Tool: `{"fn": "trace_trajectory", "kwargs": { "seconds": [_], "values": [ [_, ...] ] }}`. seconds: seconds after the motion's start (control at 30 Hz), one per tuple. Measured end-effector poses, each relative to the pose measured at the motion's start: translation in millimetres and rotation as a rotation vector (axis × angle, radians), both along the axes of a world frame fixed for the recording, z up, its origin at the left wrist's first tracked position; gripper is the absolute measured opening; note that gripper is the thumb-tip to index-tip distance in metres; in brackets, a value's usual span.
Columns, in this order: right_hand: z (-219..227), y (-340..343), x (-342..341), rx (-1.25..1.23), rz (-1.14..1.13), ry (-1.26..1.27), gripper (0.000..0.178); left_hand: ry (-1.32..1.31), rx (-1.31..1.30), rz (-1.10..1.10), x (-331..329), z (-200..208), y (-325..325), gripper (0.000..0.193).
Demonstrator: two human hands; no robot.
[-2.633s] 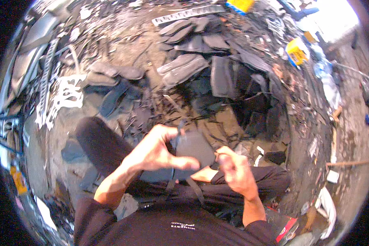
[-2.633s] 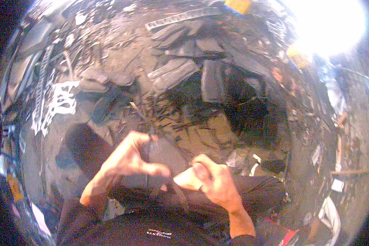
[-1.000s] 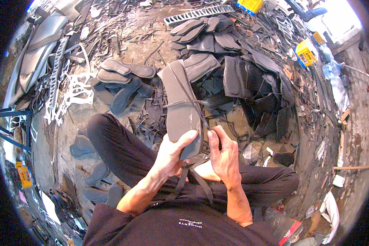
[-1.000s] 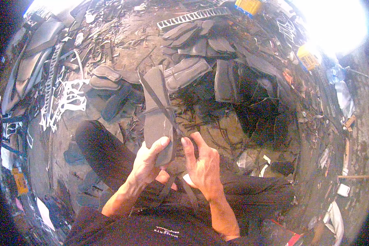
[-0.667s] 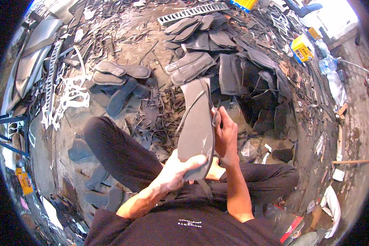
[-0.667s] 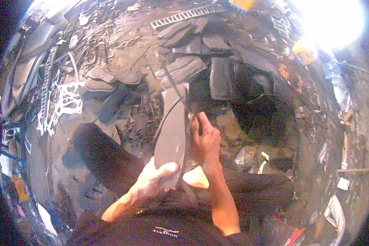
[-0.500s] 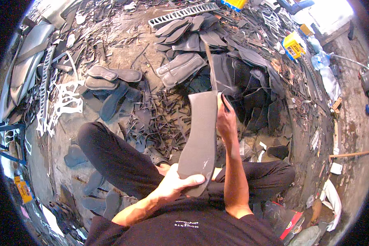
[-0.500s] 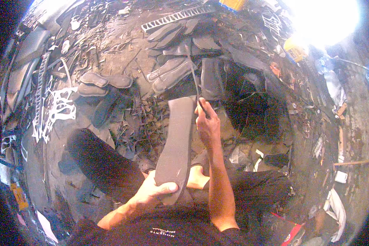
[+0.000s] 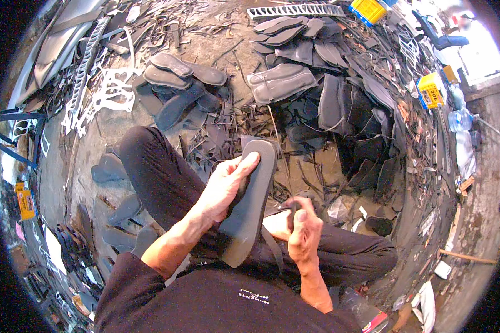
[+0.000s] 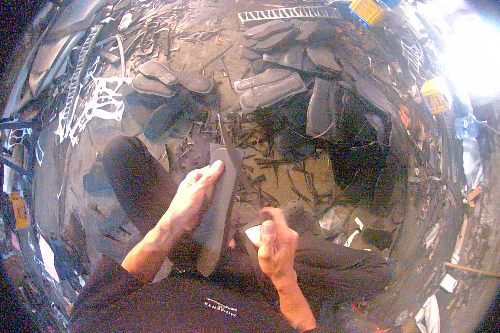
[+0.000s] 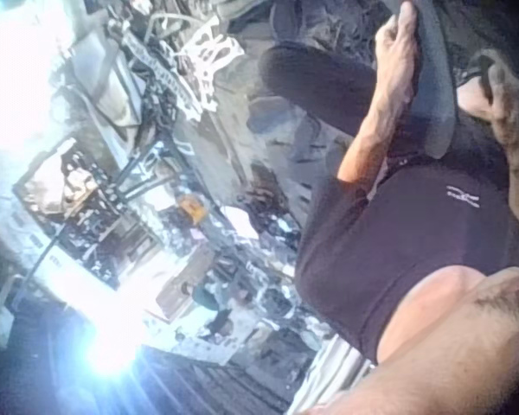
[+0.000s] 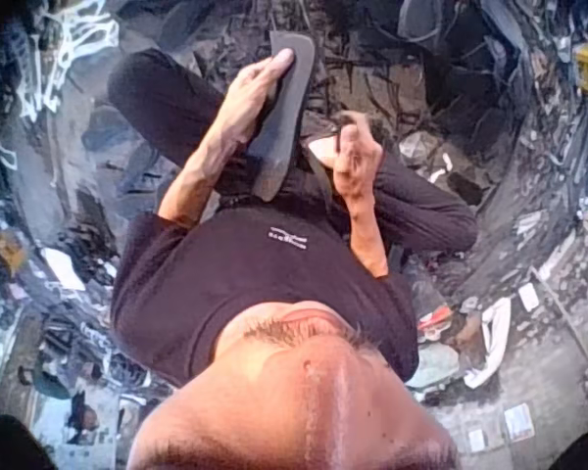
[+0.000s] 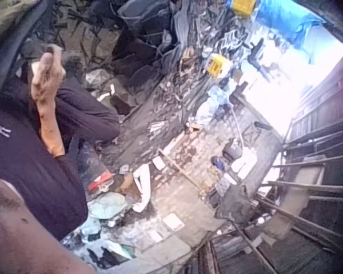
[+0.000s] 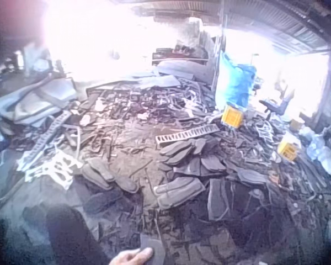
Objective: The person sits cross-legged on the floor and uses a knife to trim and shape black rubber pieces. They repeatedly pick up pieces, cut along edges, and place trimmed pieces aside among a large pile of similar rubber scraps.
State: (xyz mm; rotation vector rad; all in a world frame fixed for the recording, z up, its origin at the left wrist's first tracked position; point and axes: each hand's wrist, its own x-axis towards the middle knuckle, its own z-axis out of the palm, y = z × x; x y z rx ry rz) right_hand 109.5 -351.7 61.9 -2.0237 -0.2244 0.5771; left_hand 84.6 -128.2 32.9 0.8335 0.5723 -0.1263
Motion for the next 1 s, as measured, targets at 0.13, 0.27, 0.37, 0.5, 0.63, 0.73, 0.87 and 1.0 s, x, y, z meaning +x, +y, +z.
{"fn": "trace_trajectory", "kwargs": {
  "seconds": [0.13, 0.27, 0.37, 0.5, 0.63, 0.73, 0.87, 1.0],
  "values": [
    [-33.2, -18.4, -14.7, -0.129, -0.011, -0.360, 0.055, -0.018, -0.029, -0.077, 0.0, 16.6, 1.9, 0.037],
    [-29.2, -27.4, -3.4, -0.106, 0.004, -0.462, 0.057, -0.069, -0.038, -0.197, -7.1, 26.6, -0.2, 0.035],
    [1.6, -24.8, 12.7, -0.125, 0.093, -0.394, 0.054, -0.135, 0.030, -0.221, -11.3, 31.8, 4.7, 0.033],
    [38.5, -19.1, 28.6, -0.132, 0.194, -0.328, 0.053, -0.200, 0.091, -0.302, -13.9, 41.5, 15.3, 0.033],
    [65.4, -10.4, 43.5, -0.135, 0.299, -0.087, 0.053, -0.172, 0.104, -0.513, -10.7, 46.6, 25.4, 0.035],
    [64.8, -5.1, 54.2, -0.152, 0.426, 0.051, 0.051, -0.293, 0.282, -0.669, -11.9, 35.4, 22.6, 0.037],
    [46.4, -4.3, 66.7, -0.061, 0.546, 0.258, 0.049, -0.358, 0.502, -0.873, -5.5, 32.9, 22.6, 0.040],
    [24.2, -20.7, 64.2, 0.149, 0.428, 0.442, 0.059, -0.211, 0.581, -0.530, -14.6, 27.2, 39.7, 0.043]
  ]
}}
